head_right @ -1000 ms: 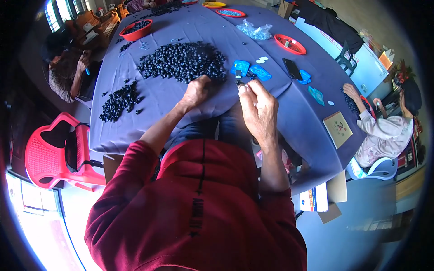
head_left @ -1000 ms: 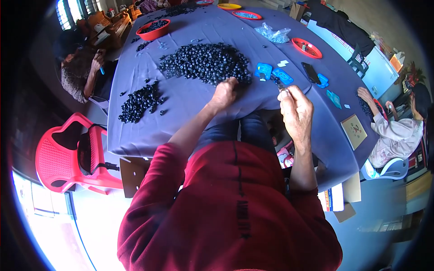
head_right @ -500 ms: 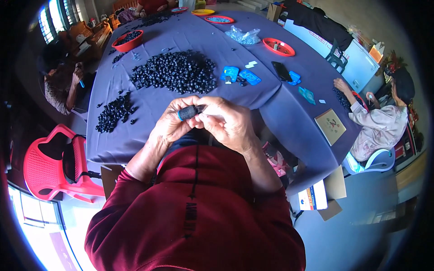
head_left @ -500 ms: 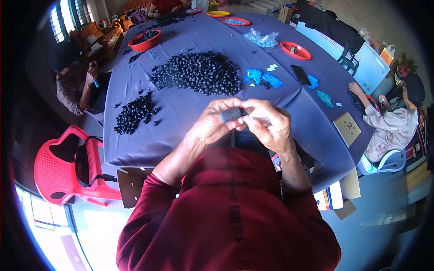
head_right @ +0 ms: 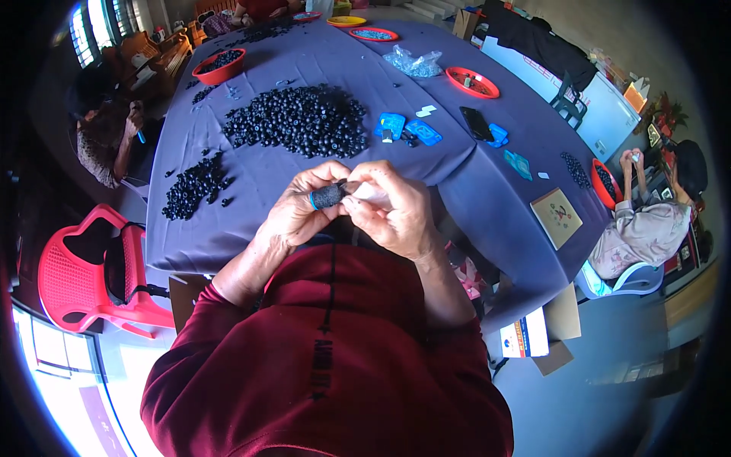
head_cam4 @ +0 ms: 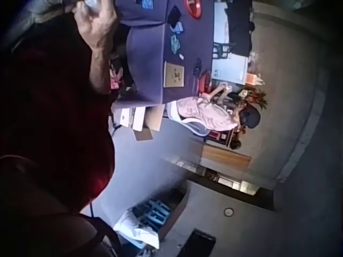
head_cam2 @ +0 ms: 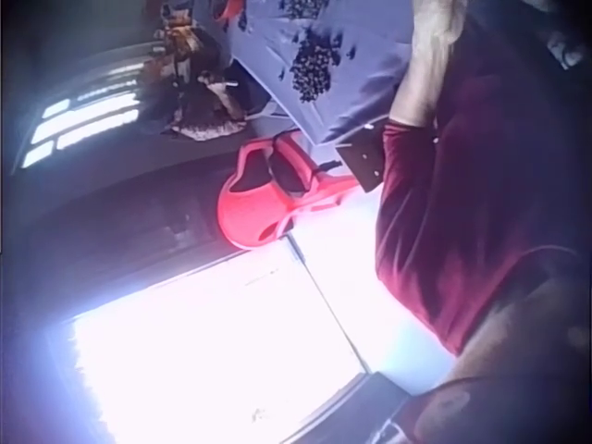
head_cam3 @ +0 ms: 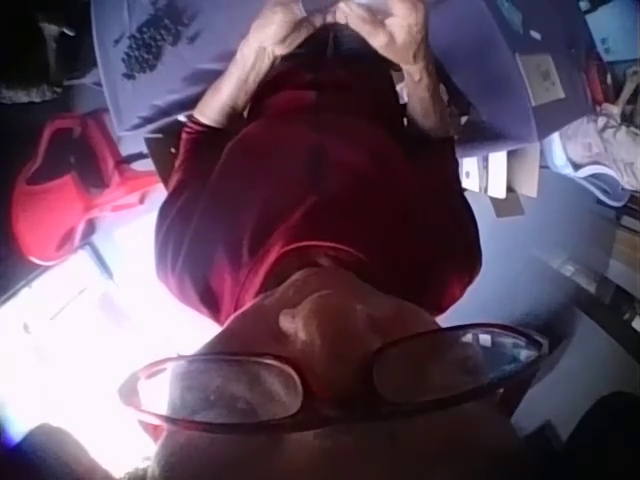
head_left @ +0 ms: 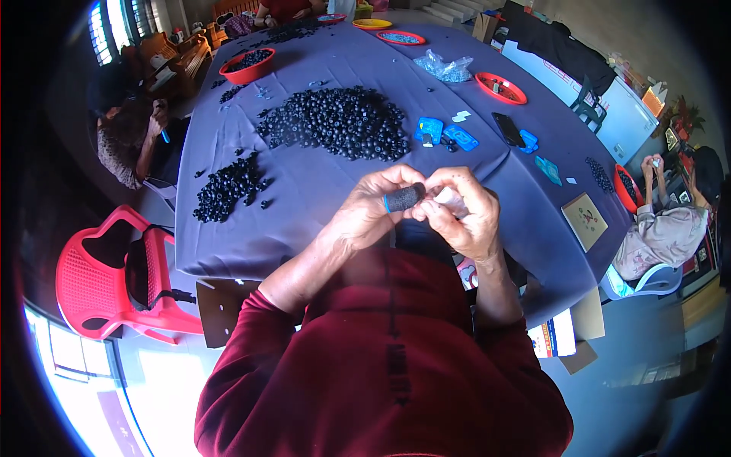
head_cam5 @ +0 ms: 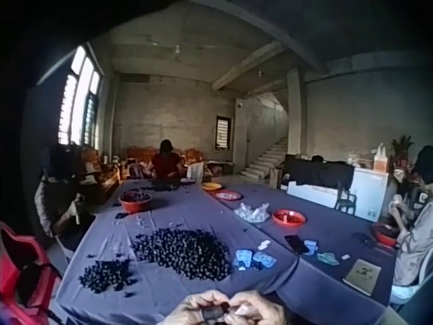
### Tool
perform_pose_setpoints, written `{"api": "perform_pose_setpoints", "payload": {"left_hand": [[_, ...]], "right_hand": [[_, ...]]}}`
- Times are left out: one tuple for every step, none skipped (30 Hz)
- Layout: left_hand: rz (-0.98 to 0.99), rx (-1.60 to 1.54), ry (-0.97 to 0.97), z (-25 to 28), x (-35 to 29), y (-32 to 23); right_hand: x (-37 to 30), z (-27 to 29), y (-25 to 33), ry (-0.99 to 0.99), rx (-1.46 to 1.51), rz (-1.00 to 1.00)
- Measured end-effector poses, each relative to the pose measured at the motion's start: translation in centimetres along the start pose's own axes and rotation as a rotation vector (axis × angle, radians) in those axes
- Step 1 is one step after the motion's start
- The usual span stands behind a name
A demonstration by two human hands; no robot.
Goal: The person assembles small black plastic components by hand at a workstation.
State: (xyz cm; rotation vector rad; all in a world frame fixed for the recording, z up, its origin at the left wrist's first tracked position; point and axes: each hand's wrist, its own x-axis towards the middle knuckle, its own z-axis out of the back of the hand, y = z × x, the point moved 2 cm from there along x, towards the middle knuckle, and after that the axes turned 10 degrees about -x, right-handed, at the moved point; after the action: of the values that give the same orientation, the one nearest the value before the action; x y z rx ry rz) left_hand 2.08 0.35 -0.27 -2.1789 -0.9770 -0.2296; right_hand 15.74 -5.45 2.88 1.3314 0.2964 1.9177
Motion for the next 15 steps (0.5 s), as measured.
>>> {"api": "perform_pose_setpoints", "payload": {"left_hand": [[-0.051,0.091,-0.001,-0.2,0.0,-0.4],[-0.05,0.091,-0.002,-0.4,0.0,-0.8],[0.015,0.159,0.017,-0.4,-0.2,-1.1],[0.081,0.227,0.037,-0.4,-0.2,-1.2],[0.12,0.196,0.066,-0.4,-0.2,-1.3],[0.119,0.196,0.064,-0.1,-0.3,-1.4],[0.175,0.17,0.066,0.4,-0.4,-1.1],[0.231,0.145,0.071,0.7,-0.3,-0.9],[0.24,0.174,0.074,0.9,-0.2,-0.8],[0.24,0.174,0.074,0.9,-0.2,-0.7],[0.25,0.131,0.04,0.7,-0.2,-0.7],[0.26,0.089,0.005,0.5,-0.2,-0.7],[0.26,0.089,0.006,0.7,-0.2,-0.4],[0.231,0.024,0.025,0.7,-0.2,-0.1],[0.202,-0.041,0.044,0.7,-0.3,0.1]], "right_hand": [[0.1,0.1,0.1,0.001,0.001,0.0],[0.3,0.3,0.8,0.009,-0.026,0.035],[0.6,0.5,1.3,0.018,-0.053,0.068],[0.7,0.7,1.4,0.104,-0.018,0.071],[0.6,0.4,1.3,0.129,-0.017,0.103],[0.6,0.1,1.2,0.154,-0.016,0.136],[0.6,0.2,1.4,0.199,-0.091,0.127],[0.5,0.2,1.3,0.199,-0.091,0.126],[0.4,0.1,1.1,0.177,-0.079,0.108],[0.3,0.2,1.0,0.156,-0.066,0.091],[0.4,0.2,1.1,0.156,-0.067,0.09],[0.4,0.4,1.4,0.142,-0.078,0.088],[0.4,0.5,1.6,0.129,-0.09,0.087],[0.4,0.5,1.6,0.129,-0.09,0.087],[0.3,0.5,1.6,0.115,-0.084,0.068]]}}
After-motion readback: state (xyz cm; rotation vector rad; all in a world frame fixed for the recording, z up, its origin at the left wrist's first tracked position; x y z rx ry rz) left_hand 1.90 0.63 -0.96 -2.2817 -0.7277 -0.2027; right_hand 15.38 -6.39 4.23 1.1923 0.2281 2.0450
